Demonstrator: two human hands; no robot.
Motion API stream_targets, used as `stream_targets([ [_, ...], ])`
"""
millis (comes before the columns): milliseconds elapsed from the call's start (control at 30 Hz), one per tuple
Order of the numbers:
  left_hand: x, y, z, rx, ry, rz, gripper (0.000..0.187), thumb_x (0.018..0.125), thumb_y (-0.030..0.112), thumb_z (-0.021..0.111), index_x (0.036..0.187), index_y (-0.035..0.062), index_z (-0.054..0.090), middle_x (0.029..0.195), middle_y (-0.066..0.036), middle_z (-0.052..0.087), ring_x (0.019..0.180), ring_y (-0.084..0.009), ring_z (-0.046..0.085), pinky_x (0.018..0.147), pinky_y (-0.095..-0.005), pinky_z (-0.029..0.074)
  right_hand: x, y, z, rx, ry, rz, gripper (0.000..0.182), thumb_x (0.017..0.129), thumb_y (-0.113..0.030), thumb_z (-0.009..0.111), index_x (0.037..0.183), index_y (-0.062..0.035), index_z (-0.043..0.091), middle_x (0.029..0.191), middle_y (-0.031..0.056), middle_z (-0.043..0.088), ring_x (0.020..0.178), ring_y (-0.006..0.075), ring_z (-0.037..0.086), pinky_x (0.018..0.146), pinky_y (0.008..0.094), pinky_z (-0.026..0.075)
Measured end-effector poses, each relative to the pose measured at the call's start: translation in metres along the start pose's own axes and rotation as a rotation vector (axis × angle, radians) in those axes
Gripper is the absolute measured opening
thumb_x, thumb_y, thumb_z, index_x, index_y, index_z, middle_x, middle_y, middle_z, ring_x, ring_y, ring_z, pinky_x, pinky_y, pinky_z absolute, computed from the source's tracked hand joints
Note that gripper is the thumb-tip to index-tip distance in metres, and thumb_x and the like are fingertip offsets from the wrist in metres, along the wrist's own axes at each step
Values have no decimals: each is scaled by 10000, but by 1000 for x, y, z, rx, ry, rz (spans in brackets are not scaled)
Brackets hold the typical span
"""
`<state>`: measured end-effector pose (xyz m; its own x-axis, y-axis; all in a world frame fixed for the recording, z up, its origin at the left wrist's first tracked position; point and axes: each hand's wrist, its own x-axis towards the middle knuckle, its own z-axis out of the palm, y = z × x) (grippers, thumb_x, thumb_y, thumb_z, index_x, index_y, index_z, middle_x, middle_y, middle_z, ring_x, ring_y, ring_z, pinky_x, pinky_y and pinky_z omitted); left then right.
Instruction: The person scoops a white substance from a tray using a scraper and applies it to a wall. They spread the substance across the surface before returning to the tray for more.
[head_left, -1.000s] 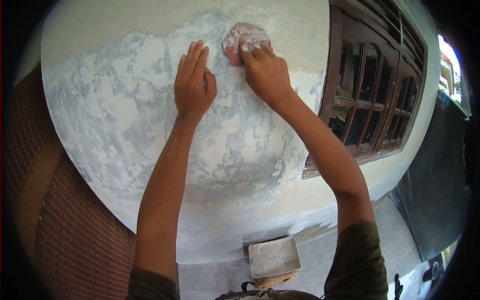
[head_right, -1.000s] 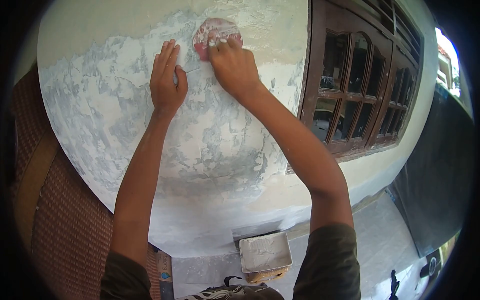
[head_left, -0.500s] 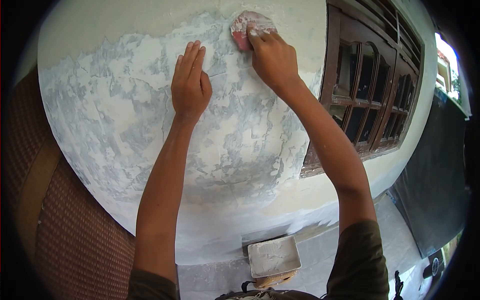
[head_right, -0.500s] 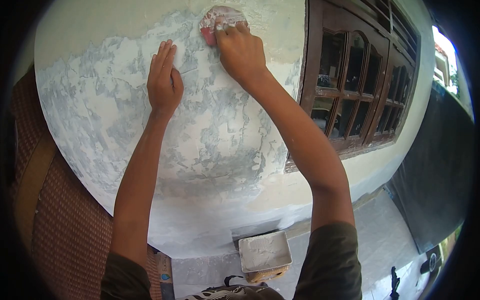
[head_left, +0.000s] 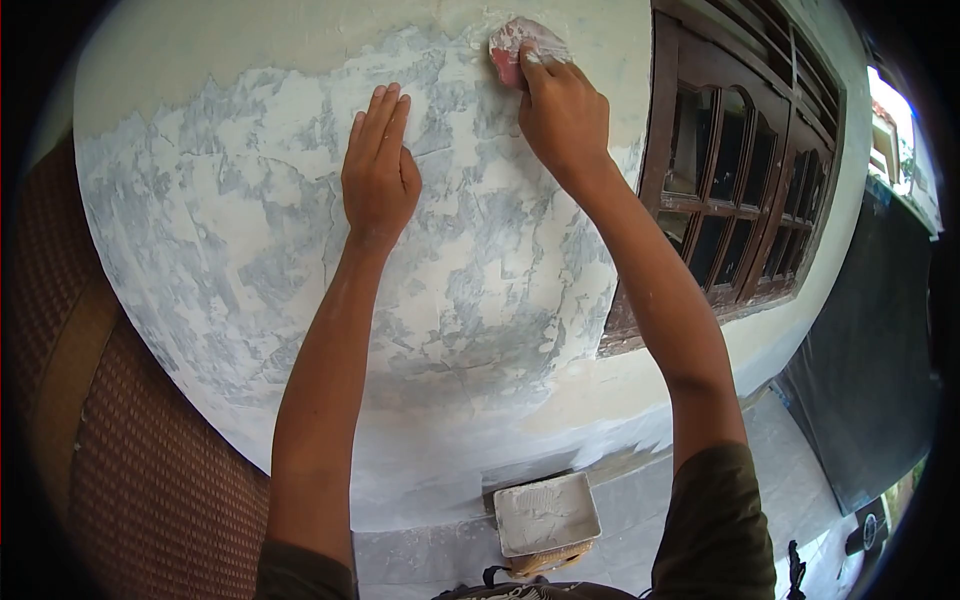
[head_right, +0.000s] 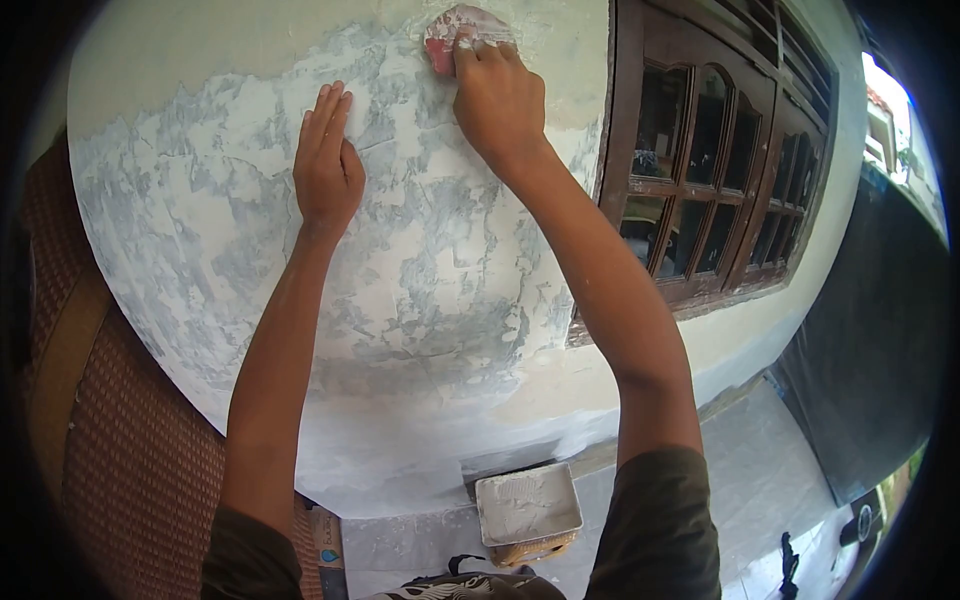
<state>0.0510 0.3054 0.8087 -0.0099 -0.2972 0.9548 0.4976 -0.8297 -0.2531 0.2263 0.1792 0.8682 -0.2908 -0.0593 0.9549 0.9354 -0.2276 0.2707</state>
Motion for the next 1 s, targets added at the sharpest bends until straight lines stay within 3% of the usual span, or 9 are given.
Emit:
stream_targets([
  [167, 0, -2, 1, -12, 5, 8, 465, 895, -78, 452, 1321, 8, 616, 1434, -116, 580, 1385, -273, 500, 1151, -454, 397, -54, -40, -15, 103, -267, -112, 422, 781, -32, 605, 1192, 49, 653, 862, 106, 669, 861, 261, 673, 579, 367, 571],
  [233, -1, -2, 1, -51, -2, -3, 523, 873, -111, 421, 1354, 5, 590, 1457, -119, 560, 1405, -275, 475, 1172, -463, 366, -74, -56, -27, 191, -220, -196, 441, 768, -25, 613, 1202, 35, 657, 811, 92, 653, 833, 253, 670, 562, 353, 565],
  [367, -1, -1, 1, -44, -12, -18, 532, 871, -115, 415, 1357, 12, 589, 1460, -112, 559, 1407, -271, 472, 1171, -464, 367, -38, -39, -27, 207, -90, -99, 406, 751, -16, 642, 1153, -3, 697, 780, 84, 656, 791, 260, 671, 541, 361, 553],
  [433, 0, -1, 1, 1, -11, -1, 479, 893, -83, 440, 1333, 9, 605, 1447, -112, 569, 1397, -269, 486, 1154, -456, 392, -9, -23, -17, 132, -1, -58, 250, 771, -11, 634, 1013, -7, 701, 789, 86, 665, 794, 265, 671, 549, 387, 550],
  [533, -1, -2, 0, -17, -18, -11, 496, 883, -89, 442, 1343, 14, 598, 1461, -109, 557, 1403, -270, 479, 1167, -469, 371, 3, -16, -2, 70, 3, -50, 226, 763, -10, 634, 983, -8, 688, 802, 90, 669, 824, 266, 672, 561, 384, 554],
  [600, -1, -3, 1, -23, 2, -23, 503, 880, -93, 443, 1347, 16, 595, 1463, -109, 555, 1406, -270, 475, 1174, -478, 359, -19, -28, 5, 77, -139, -129, 230, 751, -15, 641, 977, -4, 683, 831, 91, 673, 855, 265, 672, 562, 379, 557],
  [733, -2, -4, 1, -36, 27, -48, 513, 872, -103, 445, 1347, 20, 594, 1469, -109, 549, 1412, -267, 467, 1186, -499, 333, -61, -60, -19, 194, -223, -162, 341, 733, -26, 650, 1070, -2, 700, 862, 93, 675, 875, 262, 673, 539, 366, 558],
  [900, -2, -3, 2, -7, 9, -55, 515, 869, -102, 456, 1348, 27, 596, 1471, -103, 549, 1414, -257, 467, 1187, -494, 336, -12, -30, -24, 175, 21, -87, 393, 761, -9, 624, 1148, -8, 694, 798, 88, 672, 798, 267, 681, 540, 375, 554],
  [1000, -4, -4, 3, 10, 14, -46, 516, 871, -100, 461, 1351, 30, 595, 1470, -99, 552, 1415, -252, 466, 1185, -491, 341, 13, -1, -5, 23, 84, 6, 376, 820, -45, 674, 1193, -78, 704, 806, 77, 667, 764, 254, 674, 580, 381, 543],
])
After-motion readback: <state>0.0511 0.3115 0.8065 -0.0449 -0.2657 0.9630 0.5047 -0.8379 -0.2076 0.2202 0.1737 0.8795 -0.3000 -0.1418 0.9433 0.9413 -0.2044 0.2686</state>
